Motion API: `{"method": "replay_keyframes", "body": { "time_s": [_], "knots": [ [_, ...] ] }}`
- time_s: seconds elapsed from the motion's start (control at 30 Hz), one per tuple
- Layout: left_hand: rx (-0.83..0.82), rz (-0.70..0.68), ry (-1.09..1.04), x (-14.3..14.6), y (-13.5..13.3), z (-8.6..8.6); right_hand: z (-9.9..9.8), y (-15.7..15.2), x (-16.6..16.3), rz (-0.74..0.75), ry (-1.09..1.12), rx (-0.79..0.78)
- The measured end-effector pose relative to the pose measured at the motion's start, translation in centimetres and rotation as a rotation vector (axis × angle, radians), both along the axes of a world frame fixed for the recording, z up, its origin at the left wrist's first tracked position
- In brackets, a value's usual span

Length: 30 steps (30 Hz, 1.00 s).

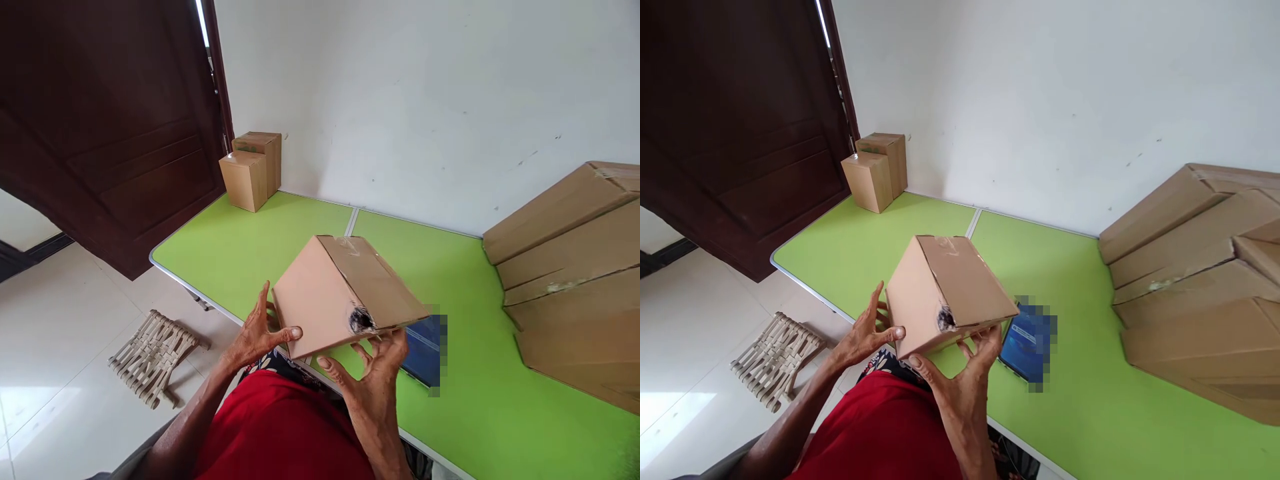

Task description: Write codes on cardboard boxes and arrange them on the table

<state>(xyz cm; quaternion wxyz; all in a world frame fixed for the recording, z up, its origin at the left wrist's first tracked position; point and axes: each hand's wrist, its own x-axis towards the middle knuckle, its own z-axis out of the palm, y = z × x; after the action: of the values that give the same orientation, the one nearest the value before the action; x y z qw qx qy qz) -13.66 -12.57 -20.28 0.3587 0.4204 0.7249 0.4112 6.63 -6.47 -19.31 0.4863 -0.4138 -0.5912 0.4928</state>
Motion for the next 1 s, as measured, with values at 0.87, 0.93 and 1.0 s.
{"method": "replay_keyframes", "body": {
  "time_s": [0.87,0.93,1.0],
  "knots": [
    [0.229,-0.317,0.078,1.4,3.6,7.3,0.0,-3.0,6.6,0.271,-0.050,-0.475],
    [0.245,-0.337,0.103,1.9,3.7,7.5,0.4,-2.2,7.0,0.247,-0.096,-0.406],
    [0.256,-0.342,0.116,2.2,3.6,7.7,1.2,-1.2,7.1,0.190,-0.170,-0.344]
  ]
}}
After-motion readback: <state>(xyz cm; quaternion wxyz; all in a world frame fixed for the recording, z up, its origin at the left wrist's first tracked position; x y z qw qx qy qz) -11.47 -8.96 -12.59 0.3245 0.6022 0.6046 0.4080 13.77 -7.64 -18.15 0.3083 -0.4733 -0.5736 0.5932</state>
